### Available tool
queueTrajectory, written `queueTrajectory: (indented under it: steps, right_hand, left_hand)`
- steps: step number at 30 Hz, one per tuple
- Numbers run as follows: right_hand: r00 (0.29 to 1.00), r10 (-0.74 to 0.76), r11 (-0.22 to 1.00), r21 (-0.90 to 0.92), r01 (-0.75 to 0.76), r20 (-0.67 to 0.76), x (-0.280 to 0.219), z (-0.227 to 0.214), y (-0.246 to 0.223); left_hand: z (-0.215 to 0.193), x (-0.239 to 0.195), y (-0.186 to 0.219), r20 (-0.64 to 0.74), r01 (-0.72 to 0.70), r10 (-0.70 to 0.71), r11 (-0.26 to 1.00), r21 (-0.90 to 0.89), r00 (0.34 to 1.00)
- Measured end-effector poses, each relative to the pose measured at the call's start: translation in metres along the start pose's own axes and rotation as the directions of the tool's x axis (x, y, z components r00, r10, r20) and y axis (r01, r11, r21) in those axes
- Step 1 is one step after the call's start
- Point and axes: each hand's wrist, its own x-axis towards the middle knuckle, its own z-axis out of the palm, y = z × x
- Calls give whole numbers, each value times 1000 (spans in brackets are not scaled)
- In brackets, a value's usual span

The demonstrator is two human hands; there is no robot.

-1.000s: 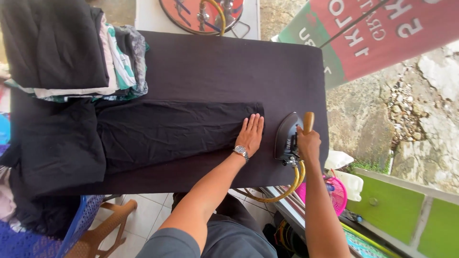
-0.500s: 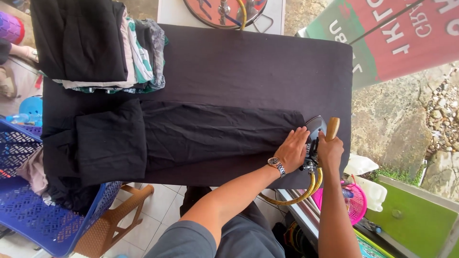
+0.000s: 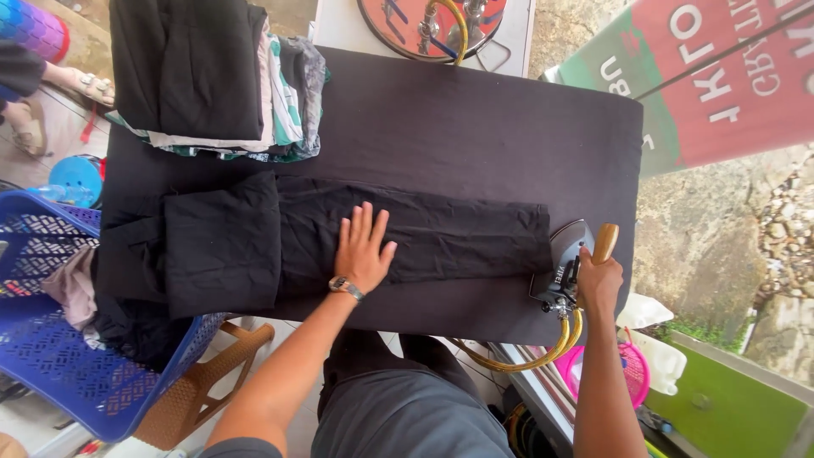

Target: The person irons a pair of black pants on an ironing board using a steam iron. They smooth the fabric, fold the pants, and press them to remove wrinkles before placing the finished item on a stack of other clothes.

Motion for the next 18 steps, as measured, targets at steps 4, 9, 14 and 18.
queueTrajectory:
  steps: [4, 9, 14, 18]
  right_hand:
    - [1000, -7, 1000, 6, 7, 10, -21, -19, -8]
    - [998, 61, 994, 88, -62, 17, -80, -65, -22]
    - [996, -17, 1000, 0, 17, 84, -149, -63, -88]
    - [966, -146, 983, -78, 166, 215, -209, -33, -177]
  left_hand:
    - [-14, 15, -56, -25, 75, -73, 996, 53, 997]
    - [-11, 23, -83, -31, 162, -159, 980, 114, 987]
    - [6, 26, 10, 5, -79, 79, 997, 26, 997]
    - [72, 0, 56, 97, -242, 264, 951, -194, 960]
